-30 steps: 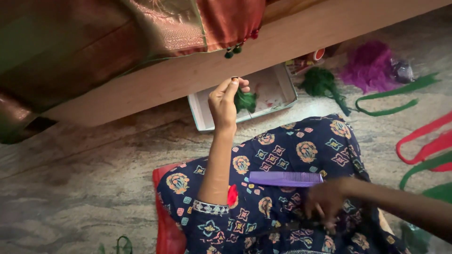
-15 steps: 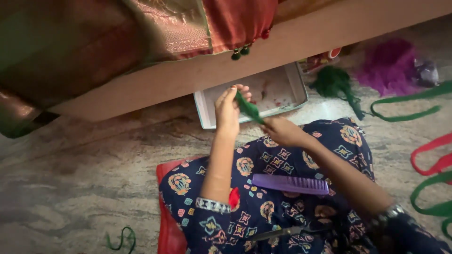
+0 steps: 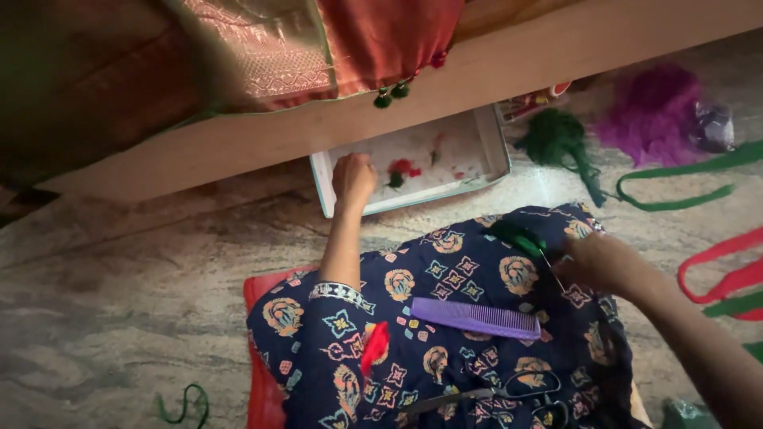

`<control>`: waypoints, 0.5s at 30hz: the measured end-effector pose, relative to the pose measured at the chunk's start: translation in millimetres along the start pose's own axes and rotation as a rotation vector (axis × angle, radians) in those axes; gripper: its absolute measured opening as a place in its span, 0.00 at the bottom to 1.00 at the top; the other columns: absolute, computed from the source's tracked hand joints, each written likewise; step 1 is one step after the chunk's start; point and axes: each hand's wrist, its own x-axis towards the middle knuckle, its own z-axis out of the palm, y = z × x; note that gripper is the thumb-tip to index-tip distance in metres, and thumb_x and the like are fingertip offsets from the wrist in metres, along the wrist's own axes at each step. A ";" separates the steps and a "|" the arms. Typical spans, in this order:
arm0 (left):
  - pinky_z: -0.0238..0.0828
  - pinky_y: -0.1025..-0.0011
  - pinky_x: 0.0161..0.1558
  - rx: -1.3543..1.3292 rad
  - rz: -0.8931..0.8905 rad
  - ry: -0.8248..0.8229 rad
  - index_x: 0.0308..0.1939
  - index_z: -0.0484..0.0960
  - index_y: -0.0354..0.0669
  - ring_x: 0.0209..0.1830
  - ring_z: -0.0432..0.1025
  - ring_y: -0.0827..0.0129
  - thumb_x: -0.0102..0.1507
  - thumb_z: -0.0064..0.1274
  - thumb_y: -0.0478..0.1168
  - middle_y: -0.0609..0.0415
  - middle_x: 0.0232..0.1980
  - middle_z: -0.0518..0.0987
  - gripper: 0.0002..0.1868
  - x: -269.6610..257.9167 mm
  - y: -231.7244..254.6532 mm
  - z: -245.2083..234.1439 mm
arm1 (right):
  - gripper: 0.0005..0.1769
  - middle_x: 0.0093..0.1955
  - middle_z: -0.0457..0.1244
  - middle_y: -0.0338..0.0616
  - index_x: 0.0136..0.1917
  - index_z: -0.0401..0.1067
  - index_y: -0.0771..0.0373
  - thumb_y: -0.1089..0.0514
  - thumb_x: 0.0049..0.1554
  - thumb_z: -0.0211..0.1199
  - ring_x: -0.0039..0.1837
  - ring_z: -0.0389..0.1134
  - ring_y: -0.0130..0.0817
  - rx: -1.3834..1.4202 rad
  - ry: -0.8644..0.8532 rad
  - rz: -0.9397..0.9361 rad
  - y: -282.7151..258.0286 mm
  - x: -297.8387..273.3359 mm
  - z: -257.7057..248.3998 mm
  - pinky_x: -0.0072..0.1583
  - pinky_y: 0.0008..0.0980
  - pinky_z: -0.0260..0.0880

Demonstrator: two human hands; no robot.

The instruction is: Tying, combing, and trimming decorative tassels on the border of a saree.

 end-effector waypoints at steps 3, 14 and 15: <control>0.73 0.51 0.43 0.057 -0.337 -0.237 0.33 0.86 0.40 0.41 0.77 0.45 0.60 0.58 0.47 0.40 0.38 0.82 0.13 27.4 61.0 -81.0 | 0.24 0.39 0.72 0.49 0.59 0.70 0.57 0.37 0.62 0.57 0.43 0.77 0.40 -0.140 0.172 0.025 -41.0 -20.2 -61.8 0.47 0.40 0.79; 0.64 0.60 0.69 -1.973 -0.405 -0.061 0.60 0.75 0.39 0.61 0.74 0.62 0.71 0.50 0.45 0.48 0.60 0.80 0.18 59.7 165.2 -193.1 | 0.17 0.59 0.69 0.43 0.61 0.72 0.62 0.55 0.60 0.65 0.61 0.70 0.31 1.181 0.662 -0.805 -149.8 12.0 -200.9 0.66 0.37 0.69; 0.64 0.60 0.70 -1.970 -0.354 -0.135 0.60 0.75 0.38 0.59 0.76 0.58 0.71 0.49 0.47 0.43 0.59 0.81 0.20 58.8 176.5 -207.5 | 0.15 0.60 0.68 0.40 0.61 0.71 0.61 0.57 0.61 0.65 0.63 0.69 0.30 1.411 0.565 -0.959 -159.1 14.1 -206.4 0.69 0.37 0.67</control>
